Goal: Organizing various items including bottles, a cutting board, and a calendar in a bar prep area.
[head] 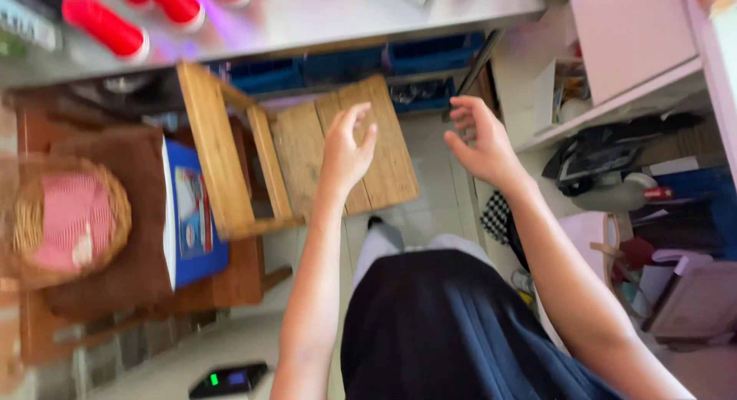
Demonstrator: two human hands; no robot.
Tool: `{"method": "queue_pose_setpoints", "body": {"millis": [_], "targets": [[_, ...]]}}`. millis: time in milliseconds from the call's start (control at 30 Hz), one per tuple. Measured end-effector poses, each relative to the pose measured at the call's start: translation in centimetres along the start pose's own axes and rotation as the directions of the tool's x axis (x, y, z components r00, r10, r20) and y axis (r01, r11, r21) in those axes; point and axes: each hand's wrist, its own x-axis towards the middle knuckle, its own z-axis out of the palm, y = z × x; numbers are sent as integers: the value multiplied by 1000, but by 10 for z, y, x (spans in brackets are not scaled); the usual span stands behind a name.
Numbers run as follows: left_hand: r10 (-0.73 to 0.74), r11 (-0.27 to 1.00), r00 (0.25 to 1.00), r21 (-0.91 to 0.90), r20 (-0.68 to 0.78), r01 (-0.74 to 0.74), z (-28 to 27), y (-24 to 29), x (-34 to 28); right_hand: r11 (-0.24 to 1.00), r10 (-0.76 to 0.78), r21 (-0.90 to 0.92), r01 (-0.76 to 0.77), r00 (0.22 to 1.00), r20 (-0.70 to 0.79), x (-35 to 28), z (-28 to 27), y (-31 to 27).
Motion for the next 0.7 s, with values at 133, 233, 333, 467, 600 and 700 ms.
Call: {"method": "queue_pose_setpoints", "body": {"millis": [133, 233, 333, 467, 600, 700], "targets": [[2, 1000, 1000, -14, 11, -2, 0, -27, 36, 992, 92, 90, -86, 994, -67, 19, 17, 19], [-125, 984, 991, -120, 47, 130, 9, -44, 54, 986, 130, 121, -114, 982, -135, 31, 28, 31], [-240, 940, 970, -237, 47, 244, 19, -67, 75, 979, 164, 147, -141, 974, -159, 54, 32, 32], [-294, 904, 955, -316, 28, 288, 35, -91, 104, 984, 158, 112, -139, 971, -182, 95, 28, 43], [-352, 892, 934, -326, -64, 314, 55, -108, 149, 986, 127, 128, -107, 978, -167, 150, 11, 56], [-356, 896, 932, -309, -71, 319, 65, -107, 184, 982, 55, 186, -27, 988, -145, 192, 1, 82]]}}
